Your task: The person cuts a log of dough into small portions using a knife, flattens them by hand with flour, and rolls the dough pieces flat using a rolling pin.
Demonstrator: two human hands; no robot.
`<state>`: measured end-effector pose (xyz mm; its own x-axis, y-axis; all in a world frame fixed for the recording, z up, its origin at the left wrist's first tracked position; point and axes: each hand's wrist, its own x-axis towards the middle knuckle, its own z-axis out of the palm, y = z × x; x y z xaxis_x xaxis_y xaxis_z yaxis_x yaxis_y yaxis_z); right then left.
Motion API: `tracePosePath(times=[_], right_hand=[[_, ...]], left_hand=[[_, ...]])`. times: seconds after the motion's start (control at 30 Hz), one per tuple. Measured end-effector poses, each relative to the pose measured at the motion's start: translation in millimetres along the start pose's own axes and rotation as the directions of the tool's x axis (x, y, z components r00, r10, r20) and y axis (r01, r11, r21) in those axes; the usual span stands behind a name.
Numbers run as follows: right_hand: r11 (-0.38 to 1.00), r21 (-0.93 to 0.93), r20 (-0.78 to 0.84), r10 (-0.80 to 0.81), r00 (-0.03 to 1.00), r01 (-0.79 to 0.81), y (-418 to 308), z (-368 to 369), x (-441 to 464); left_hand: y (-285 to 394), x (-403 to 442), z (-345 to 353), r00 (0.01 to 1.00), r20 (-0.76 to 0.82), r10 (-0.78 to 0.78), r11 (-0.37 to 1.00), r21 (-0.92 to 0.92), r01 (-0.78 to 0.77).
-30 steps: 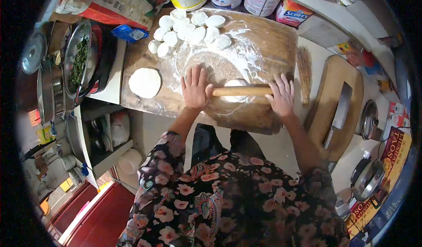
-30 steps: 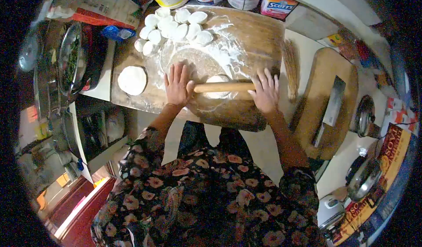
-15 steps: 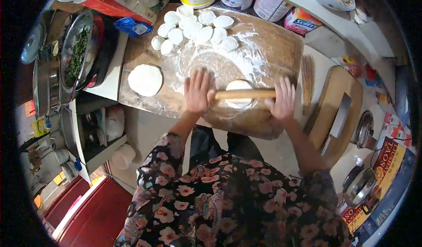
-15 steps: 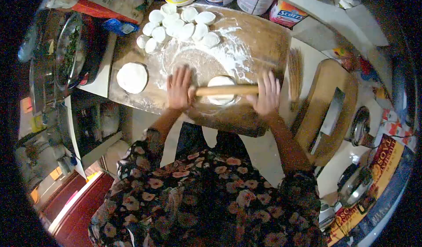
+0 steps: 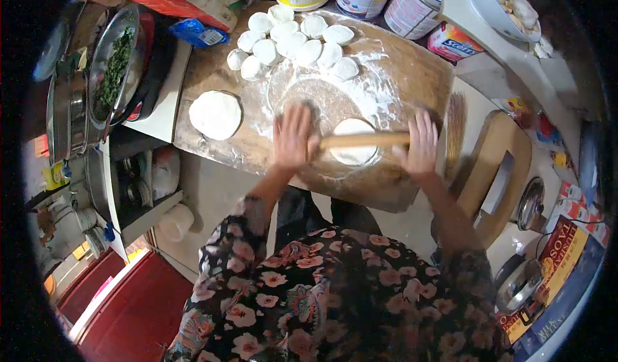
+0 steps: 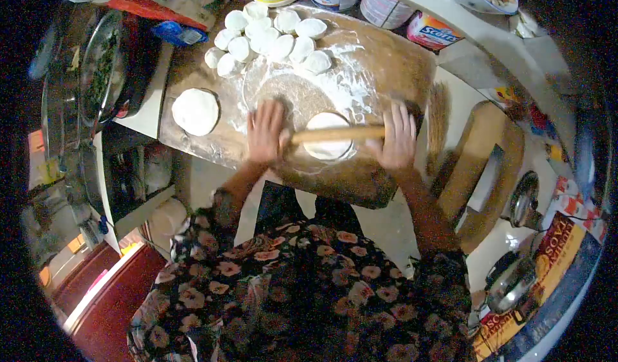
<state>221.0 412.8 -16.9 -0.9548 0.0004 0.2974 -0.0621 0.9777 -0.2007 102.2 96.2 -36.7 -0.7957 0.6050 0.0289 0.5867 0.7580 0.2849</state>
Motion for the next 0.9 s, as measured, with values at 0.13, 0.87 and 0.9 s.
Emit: tracePosePath(times=[0.13, 0.87, 0.9], right_hand=[[0.993, 0.067, 0.083, 0.096, 0.992, -0.101, 14, 22, 28], [0.998, 0.027, 0.175, -0.067, 0.982, 0.063, -5, -3, -64], [0.998, 0.011, 0.098, -0.057, 0.994, 0.056, -6, 0, -48]], left_hand=[[-3, 69, -16, 0.958, -0.193, -0.211, 0.974, 0.047, 0.224], [17, -55, -29, 0.978, 0.204, 0.038, 0.997, -0.077, -0.022], [8, -49, -21, 0.988, 0.152, 0.039, 0.995, -0.1, -0.024]])
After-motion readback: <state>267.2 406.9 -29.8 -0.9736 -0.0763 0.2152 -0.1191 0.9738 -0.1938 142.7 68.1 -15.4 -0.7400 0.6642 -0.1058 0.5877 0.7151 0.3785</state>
